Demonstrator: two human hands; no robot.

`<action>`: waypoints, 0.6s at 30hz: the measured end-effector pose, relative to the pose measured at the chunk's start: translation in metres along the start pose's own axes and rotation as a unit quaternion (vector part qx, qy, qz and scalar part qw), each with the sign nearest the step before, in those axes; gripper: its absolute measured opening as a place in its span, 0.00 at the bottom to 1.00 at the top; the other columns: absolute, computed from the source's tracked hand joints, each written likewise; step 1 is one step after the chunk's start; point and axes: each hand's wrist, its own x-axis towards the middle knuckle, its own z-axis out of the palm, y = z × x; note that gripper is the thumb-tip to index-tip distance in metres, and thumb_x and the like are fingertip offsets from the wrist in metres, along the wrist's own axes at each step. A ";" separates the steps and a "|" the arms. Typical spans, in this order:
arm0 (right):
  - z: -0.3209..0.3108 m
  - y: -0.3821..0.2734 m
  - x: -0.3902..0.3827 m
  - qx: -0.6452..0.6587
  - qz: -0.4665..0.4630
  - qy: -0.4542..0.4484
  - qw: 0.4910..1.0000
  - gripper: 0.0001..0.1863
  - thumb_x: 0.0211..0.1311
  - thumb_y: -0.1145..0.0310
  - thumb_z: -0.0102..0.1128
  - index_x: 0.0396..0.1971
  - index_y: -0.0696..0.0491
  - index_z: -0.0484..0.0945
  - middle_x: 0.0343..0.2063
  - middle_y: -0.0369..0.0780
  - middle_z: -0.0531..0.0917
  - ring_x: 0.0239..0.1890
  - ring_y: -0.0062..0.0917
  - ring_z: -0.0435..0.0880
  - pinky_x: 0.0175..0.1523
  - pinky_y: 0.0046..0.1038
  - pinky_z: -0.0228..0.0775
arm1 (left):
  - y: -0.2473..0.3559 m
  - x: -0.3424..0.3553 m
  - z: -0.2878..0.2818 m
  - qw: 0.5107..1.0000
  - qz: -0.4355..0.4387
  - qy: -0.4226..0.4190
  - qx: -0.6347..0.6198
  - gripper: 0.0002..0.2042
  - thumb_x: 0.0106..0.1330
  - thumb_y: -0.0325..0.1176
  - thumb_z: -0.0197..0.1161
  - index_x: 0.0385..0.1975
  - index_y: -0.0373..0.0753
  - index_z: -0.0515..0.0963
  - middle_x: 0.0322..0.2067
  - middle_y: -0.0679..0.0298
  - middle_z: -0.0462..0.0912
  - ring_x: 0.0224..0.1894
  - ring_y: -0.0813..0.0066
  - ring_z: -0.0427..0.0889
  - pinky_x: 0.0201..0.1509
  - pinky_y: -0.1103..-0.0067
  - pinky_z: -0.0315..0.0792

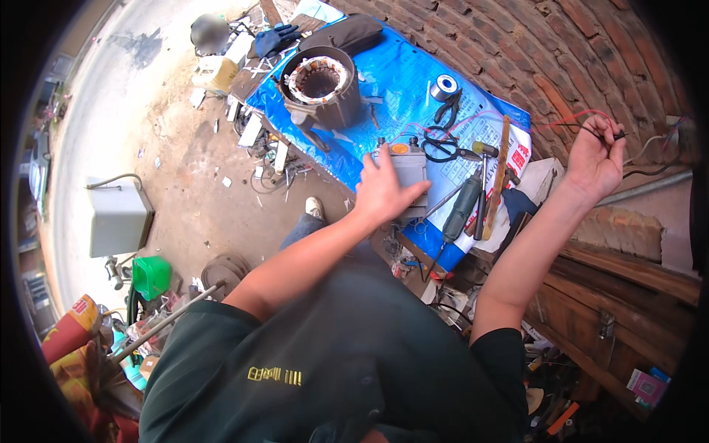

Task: The person retrieves a multimeter and tests a motor stator by connecting probes to its windings. They then retrieve a capacitor and connect it to the stator, adjusting the multimeter settings to continue testing the electrical components.

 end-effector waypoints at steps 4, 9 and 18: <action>-0.001 -0.009 -0.031 -0.065 0.006 -0.016 0.998 0.08 0.69 0.71 0.47 0.41 0.60 0.68 0.31 0.38 0.68 0.25 0.21 0.65 0.42 0.28 0.61 | 0.039 0.015 0.013 0.990 -0.075 0.009 0.116 0.57 0.42 0.56 0.74 0.67 0.34 0.46 0.61 0.36 0.53 0.60 0.37 0.63 0.58 0.55 0.67; 0.004 -0.059 -0.087 -0.134 0.014 -0.011 0.991 0.09 0.69 0.71 0.49 0.44 0.59 0.67 0.31 0.36 0.66 0.24 0.18 0.63 0.40 0.25 0.57 | 0.038 0.023 -0.004 0.983 0.017 -0.062 0.170 0.51 0.42 0.47 0.72 0.66 0.36 0.51 0.62 0.35 0.53 0.61 0.36 0.61 0.61 0.56 0.64; 0.023 -0.177 -0.292 -0.276 -0.160 0.173 0.932 0.13 0.70 0.71 0.48 0.50 0.59 0.64 0.32 0.36 0.64 0.27 0.18 0.61 0.34 0.22 0.57 | 0.038 0.051 -0.053 0.761 0.504 -0.274 0.303 0.51 0.31 0.34 0.73 0.64 0.47 0.58 0.68 0.47 0.49 0.58 0.41 0.64 0.58 0.56 0.64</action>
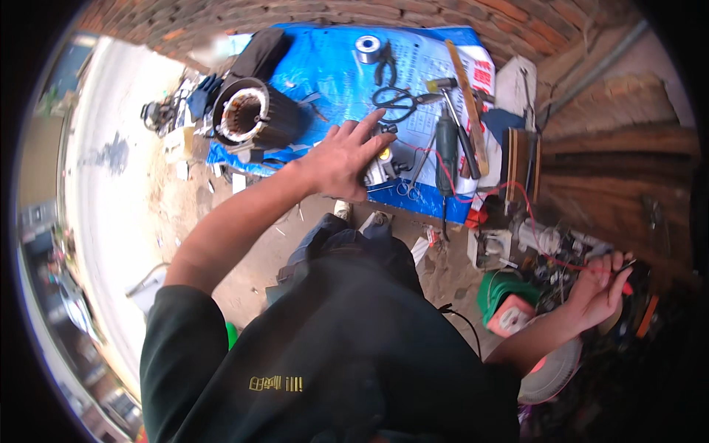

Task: The person retrieves a multimeter and tests a motor stator by connecting probes to its windings. They then retrieve a capacitor and connect it to the stator, adjusting the multimeter settings to continue testing the electrical components.

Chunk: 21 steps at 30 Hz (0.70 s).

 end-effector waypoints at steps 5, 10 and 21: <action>-0.078 -0.018 -0.139 0.004 -0.004 0.229 0.973 0.17 0.70 0.66 0.52 0.54 0.57 0.68 0.35 0.37 0.72 0.30 0.21 0.68 0.38 0.23 0.65 | -0.027 0.013 0.001 0.983 0.151 -0.103 0.035 0.50 0.31 0.35 0.73 0.64 0.48 0.58 0.69 0.48 0.46 0.57 0.44 0.65 0.58 0.59 0.64; -0.193 0.070 -0.307 -0.015 0.054 0.402 0.914 0.08 0.66 0.62 0.56 0.33 0.50 0.78 0.24 0.31 0.80 0.23 0.15 0.74 0.27 0.22 0.67 | -0.029 0.027 0.006 0.954 0.223 -0.184 0.076 0.50 0.31 0.35 0.74 0.64 0.48 0.59 0.70 0.51 0.46 0.58 0.48 0.65 0.60 0.60 0.63; -0.292 0.287 -0.404 -0.459 0.512 0.360 0.630 0.14 0.58 0.59 0.63 0.29 0.55 0.77 0.21 0.44 0.80 0.28 0.41 0.80 0.35 0.42 0.70 | -0.006 0.013 0.046 0.975 0.169 -0.083 0.115 0.40 0.40 0.39 0.75 0.58 0.50 0.64 0.67 0.52 0.51 0.67 0.42 0.53 0.66 0.50 0.53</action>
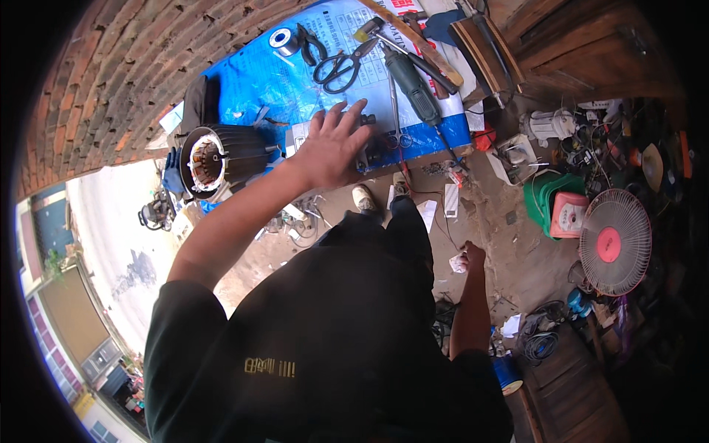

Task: The person retrieves a multimeter and tests a motor stator by connecting probes to its windings. They then retrieve a capacitor and connect it to the stator, adjusting the multimeter settings to continue testing the electrical components.

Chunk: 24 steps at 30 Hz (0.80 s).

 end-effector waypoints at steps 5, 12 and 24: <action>0.061 -0.185 -0.087 0.028 -0.440 0.018 0.897 0.21 0.56 0.69 0.65 0.49 0.60 0.74 0.42 0.48 0.80 0.46 0.36 0.81 0.49 0.35 0.73 | -0.003 -0.005 -0.001 0.999 0.011 0.025 -0.025 0.38 0.39 0.37 0.74 0.56 0.51 0.66 0.64 0.54 0.58 0.65 0.47 0.57 0.63 0.53 0.55; 0.114 -0.336 -0.177 -0.113 -0.687 -0.153 0.702 0.13 0.55 0.74 0.65 0.39 0.58 0.74 0.39 0.39 0.79 0.40 0.23 0.78 0.38 0.24 0.70 | -0.003 0.001 0.000 0.998 0.027 0.047 -0.039 0.36 0.38 0.36 0.73 0.55 0.52 0.69 0.63 0.56 0.61 0.63 0.48 0.60 0.61 0.55 0.57; 0.150 -0.255 -0.173 0.122 -0.559 -0.192 0.797 0.12 0.70 0.67 0.52 0.38 0.61 0.78 0.31 0.38 0.81 0.31 0.17 0.79 0.35 0.19 0.72 | -0.004 -0.002 0.002 0.998 0.008 0.042 -0.036 0.37 0.35 0.39 0.74 0.52 0.51 0.69 0.62 0.57 0.62 0.62 0.50 0.61 0.60 0.56 0.58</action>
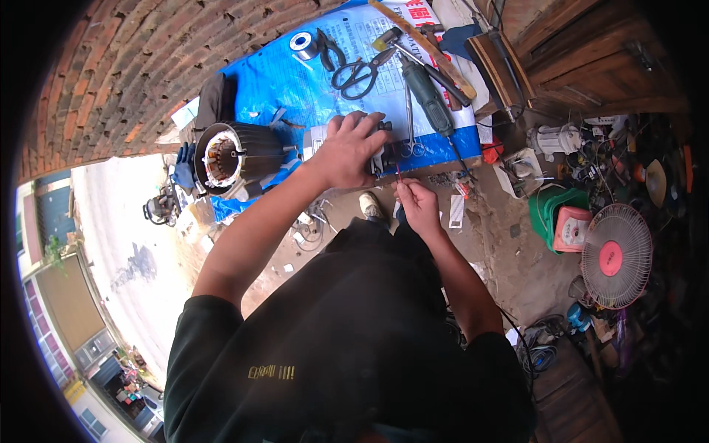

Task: The person retrieves a multimeter and tests a motor stator by connecting probes to its windings. They then retrieve a capacitor and connect it to the stator, adjusting the multimeter settings to continue testing the electrical components.

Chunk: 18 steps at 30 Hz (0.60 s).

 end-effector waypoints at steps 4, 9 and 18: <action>0.012 -0.017 -0.005 0.069 0.107 0.073 0.989 0.13 0.70 0.66 0.52 0.45 0.61 0.75 0.30 0.38 0.81 0.29 0.16 0.79 0.27 0.16 0.72 | 0.000 -0.002 0.002 1.000 -0.002 0.015 -0.001 0.37 0.35 0.38 0.74 0.53 0.49 0.68 0.63 0.55 0.61 0.63 0.50 0.61 0.60 0.56 0.58; 0.011 -0.048 -0.008 -0.011 0.240 0.001 0.971 0.13 0.70 0.65 0.51 0.44 0.59 0.77 0.23 0.35 0.80 0.23 0.13 0.76 0.21 0.16 0.67 | -0.001 -0.005 0.002 0.999 -0.011 0.041 -0.011 0.40 0.35 0.39 0.74 0.55 0.48 0.66 0.65 0.49 0.57 0.66 0.49 0.57 0.63 0.53 0.55; -0.009 -0.133 0.035 -0.352 0.015 -0.189 0.917 0.08 0.58 0.73 0.56 0.36 0.59 0.76 0.26 0.52 0.81 0.32 0.48 0.82 0.35 0.40 0.72 | 0.009 -0.009 0.005 0.999 -0.040 0.025 0.011 0.39 0.38 0.48 0.74 0.56 0.46 0.68 0.65 0.47 0.56 0.68 0.42 0.51 0.66 0.45 0.47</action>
